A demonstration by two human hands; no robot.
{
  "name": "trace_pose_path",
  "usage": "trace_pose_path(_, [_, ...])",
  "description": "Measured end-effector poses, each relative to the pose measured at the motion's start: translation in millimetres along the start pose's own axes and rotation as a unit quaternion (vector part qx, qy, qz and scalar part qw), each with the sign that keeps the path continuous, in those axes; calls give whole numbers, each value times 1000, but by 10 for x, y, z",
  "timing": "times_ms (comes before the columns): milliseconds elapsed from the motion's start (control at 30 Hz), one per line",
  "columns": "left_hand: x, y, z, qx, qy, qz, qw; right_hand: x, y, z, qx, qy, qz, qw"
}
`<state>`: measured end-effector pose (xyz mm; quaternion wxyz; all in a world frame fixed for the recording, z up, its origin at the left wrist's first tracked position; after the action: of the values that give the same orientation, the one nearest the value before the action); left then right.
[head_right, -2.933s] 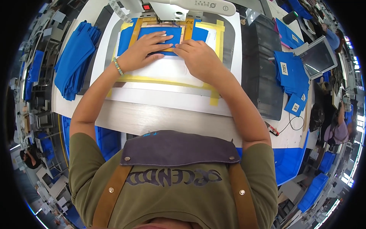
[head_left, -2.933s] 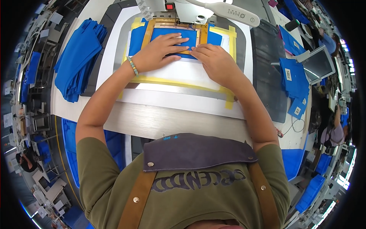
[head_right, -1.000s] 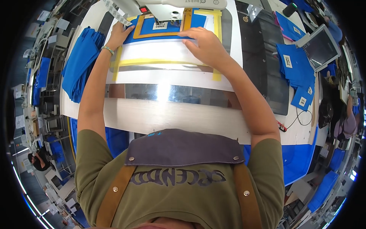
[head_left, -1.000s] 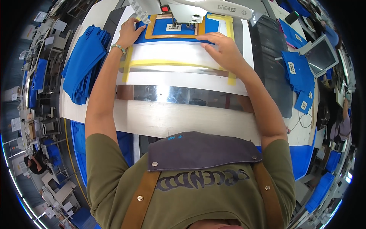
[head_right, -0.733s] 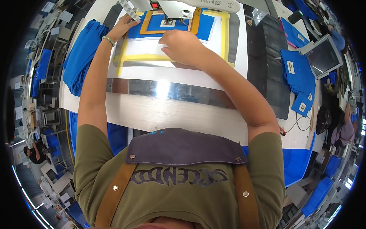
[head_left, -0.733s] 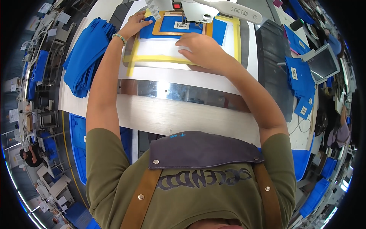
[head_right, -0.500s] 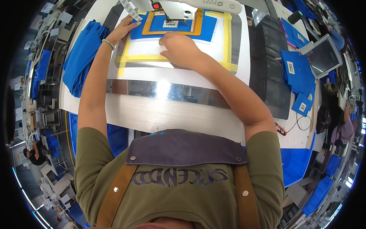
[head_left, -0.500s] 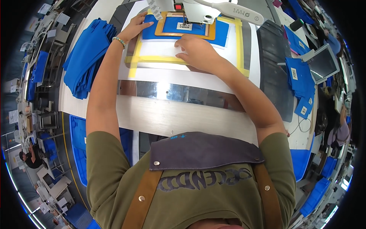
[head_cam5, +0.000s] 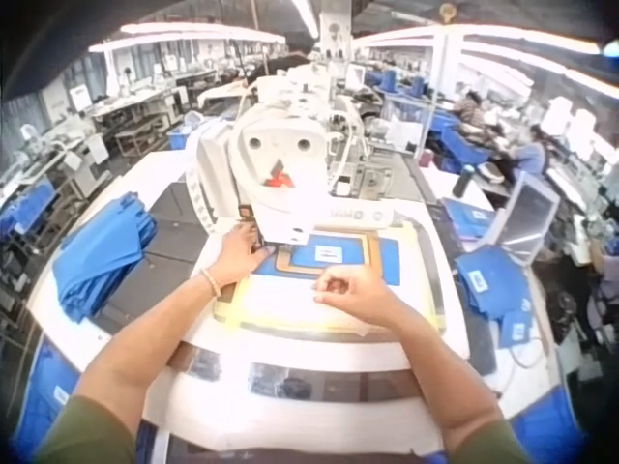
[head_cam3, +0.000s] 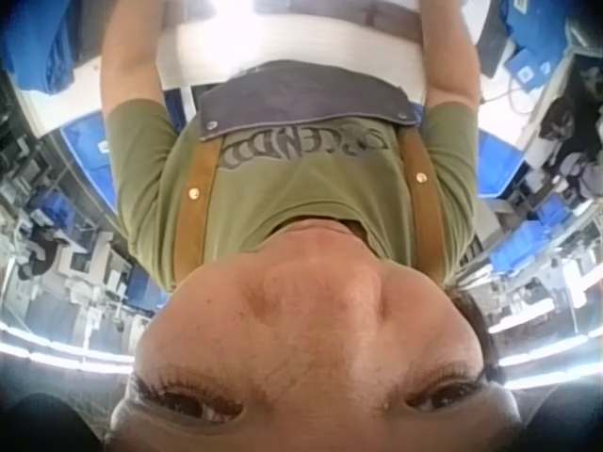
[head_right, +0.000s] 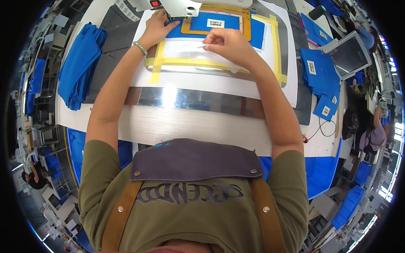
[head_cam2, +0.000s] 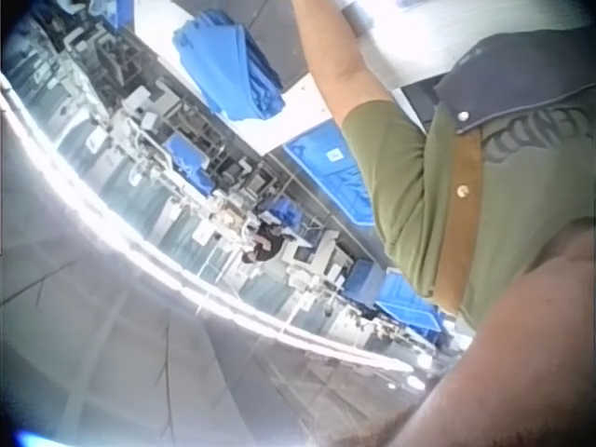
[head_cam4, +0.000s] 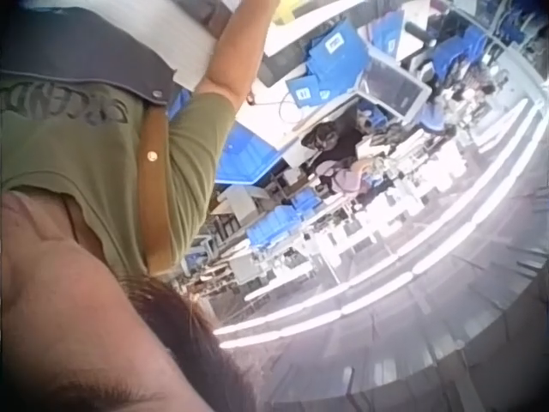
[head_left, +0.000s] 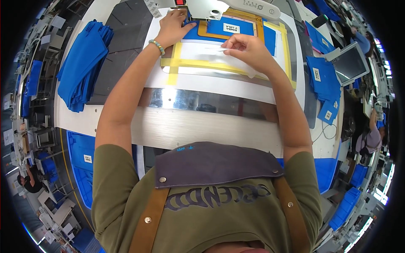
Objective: Sewing blue rectangular fabric or leather components using an industrial sewing machine.
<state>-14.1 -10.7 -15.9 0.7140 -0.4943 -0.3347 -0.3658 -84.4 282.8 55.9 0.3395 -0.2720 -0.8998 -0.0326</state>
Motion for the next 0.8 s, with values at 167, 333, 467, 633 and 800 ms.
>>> trace_pose_path(167, [-8, 19, 107, 28, 15, 33, 999, -8, 80, 81, 12, -100, -15, 995])
trace_pose_path(333, [92, 38, 134, 22, 169, 66, 983, -37, 88, 79, -19, -60, -3, 998])
trace_pose_path(467, [141, 86, 158, 119, 196, -1, 973, -26, 90, 51, -13, -37, 3, 999])
trace_pose_path(633, [724, 272, 51, 280, 450, 233, 815, 27, 83, 94, 60, -29, 19, 998])
trace_pose_path(800, [2233, 1416, -84, 207, 353, 238, 881, 376, -25, 264, 44, -104, -7, 994])
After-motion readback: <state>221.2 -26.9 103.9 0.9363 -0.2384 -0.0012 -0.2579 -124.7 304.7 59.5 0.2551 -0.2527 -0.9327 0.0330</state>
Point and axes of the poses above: each hand's wrist, its own y-axis away from the middle knuckle, its own x-axis out of the back of the hand, z = x × y, the point moved 3 cm from there along -y, towards the middle knuckle, and after that the axes turned 4 degrees about z, right-handed, at the moved point
